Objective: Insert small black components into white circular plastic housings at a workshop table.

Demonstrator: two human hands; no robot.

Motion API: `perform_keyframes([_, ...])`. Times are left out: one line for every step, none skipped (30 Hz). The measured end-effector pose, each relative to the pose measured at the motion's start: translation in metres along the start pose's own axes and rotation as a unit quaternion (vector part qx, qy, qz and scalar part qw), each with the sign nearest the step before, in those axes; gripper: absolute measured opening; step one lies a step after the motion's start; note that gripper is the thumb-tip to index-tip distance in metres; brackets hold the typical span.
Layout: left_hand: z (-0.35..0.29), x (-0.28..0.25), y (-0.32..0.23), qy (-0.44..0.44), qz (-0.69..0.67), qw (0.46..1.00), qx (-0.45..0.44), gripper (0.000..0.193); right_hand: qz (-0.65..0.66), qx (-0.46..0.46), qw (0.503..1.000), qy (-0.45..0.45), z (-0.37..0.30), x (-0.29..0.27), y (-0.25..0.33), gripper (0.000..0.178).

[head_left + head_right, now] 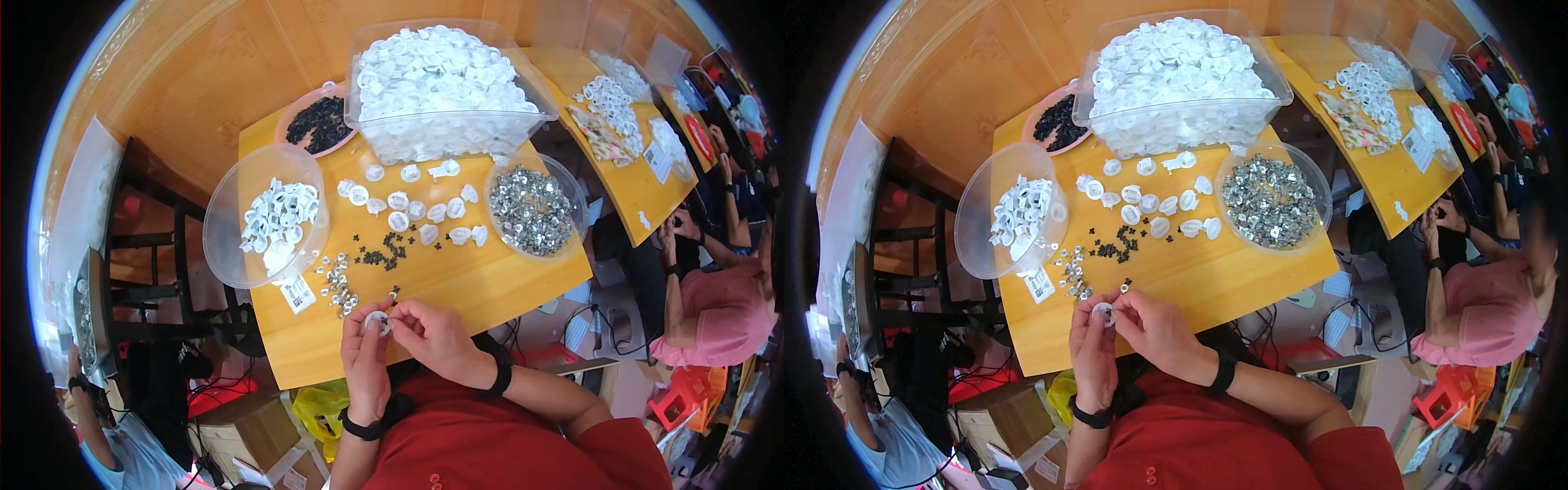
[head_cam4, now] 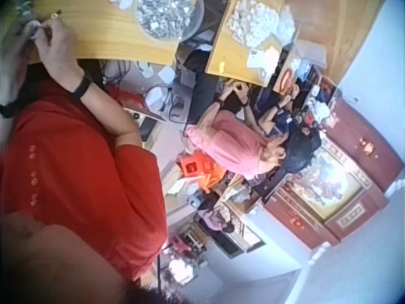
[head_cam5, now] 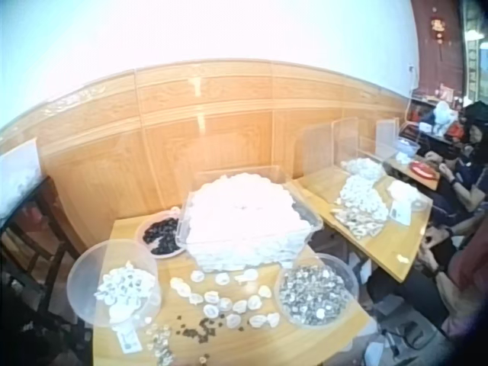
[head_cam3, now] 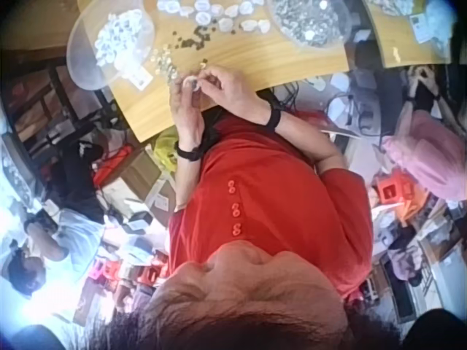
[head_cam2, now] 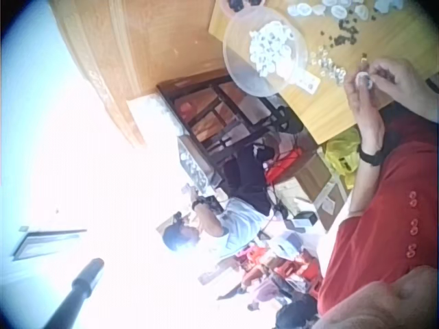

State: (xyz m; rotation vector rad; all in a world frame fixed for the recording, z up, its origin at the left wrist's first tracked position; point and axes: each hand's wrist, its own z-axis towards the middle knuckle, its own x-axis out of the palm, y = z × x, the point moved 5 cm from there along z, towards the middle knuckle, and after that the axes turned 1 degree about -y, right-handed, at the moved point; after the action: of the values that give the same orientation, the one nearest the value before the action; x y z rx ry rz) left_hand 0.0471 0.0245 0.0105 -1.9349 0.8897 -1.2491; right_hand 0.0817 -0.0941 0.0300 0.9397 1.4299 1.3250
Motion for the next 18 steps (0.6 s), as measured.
perform_keyframes([0.0,0.001,-0.001,0.006,0.005,1.0,0.008,0.033,-0.025,-0.005,1.0,-0.007,0.001,-0.001,0.001,0.01])
perform_keyframes([-0.001,0.002,-0.002,0.007,0.005,1.0,0.008,0.033,-0.025,-0.005,1.0,-0.007,0.002,-0.002,0.0,0.01])
perform_keyframes([-0.003,0.005,-0.004,0.029,0.011,0.999,0.017,0.035,-0.029,-0.015,0.999,-0.013,0.003,-0.002,0.0,0.01])
perform_keyframes([-0.004,0.007,-0.005,0.051,0.016,0.998,0.027,0.036,-0.033,-0.026,0.999,-0.019,0.003,-0.003,0.0,0.01])
perform_keyframes([-0.004,0.006,-0.004,0.051,0.016,0.998,0.026,0.036,-0.033,-0.025,0.999,-0.02,0.004,-0.004,0.0,0.01])
perform_keyframes([-0.004,0.004,-0.003,0.046,0.02,0.998,0.025,0.036,-0.036,-0.021,0.999,-0.019,0.004,-0.005,-0.001,0.01])
perform_keyframes([-0.004,0.001,-0.002,0.041,0.025,0.999,0.023,0.036,-0.038,-0.017,0.999,-0.019,0.004,-0.006,-0.001,0.01])
perform_keyframes([-0.004,0.0,-0.002,0.042,0.025,0.999,0.021,0.036,-0.038,-0.015,0.999,-0.02,0.003,-0.006,-0.002,0.01])
perform_keyframes([-0.004,-0.003,-0.001,0.032,0.011,0.999,0.014,0.036,-0.026,-0.014,0.999,-0.019,0.003,-0.006,-0.002,0.011])
perform_keyframes([-0.004,-0.006,-0.001,0.022,-0.003,1.0,0.007,0.036,-0.014,-0.013,1.0,-0.016,0.003,-0.005,-0.002,0.011])
perform_keyframes([-0.004,-0.008,-0.001,0.022,-0.002,1.0,0.006,0.036,-0.013,-0.012,1.0,-0.017,0.002,-0.005,0.0,0.011])
perform_keyframes([-0.003,-0.01,-0.002,0.024,-0.002,1.0,0.006,0.036,-0.022,-0.018,0.999,-0.02,0.002,-0.005,0.002,0.011])
perform_keyframes([-0.003,-0.011,-0.001,0.027,-0.001,1.0,0.005,0.036,-0.031,-0.023,0.999,-0.024,0.002,-0.005,0.003,0.011])
perform_keyframes([-0.003,-0.009,-0.001,0.027,-0.001,1.0,0.004,0.036,-0.031,-0.021,0.999,-0.024,0.002,-0.005,0.003,0.011])
perform_keyframes([-0.004,-0.006,-0.004,0.024,-0.006,1.0,0.017,0.035,-0.059,-0.051,0.997,-0.029,0.003,-0.004,0.006,0.011])
perform_keyframes([-0.004,-0.005,-0.006,0.022,-0.011,0.999,0.03,0.033,-0.087,-0.081,0.992,-0.033,0.003,-0.004,0.009,0.011])
perform_keyframes([-0.004,-0.004,-0.005,0.023,-0.01,0.999,0.028,0.033,-0.087,-0.079,0.992,-0.035,0.004,-0.004,0.009,0.011])
perform_keyframes([-0.003,-0.005,-0.004,0.023,-0.014,0.999,0.021,0.031,-0.096,-0.099,0.989,-0.044,0.004,-0.004,0.011,0.011])
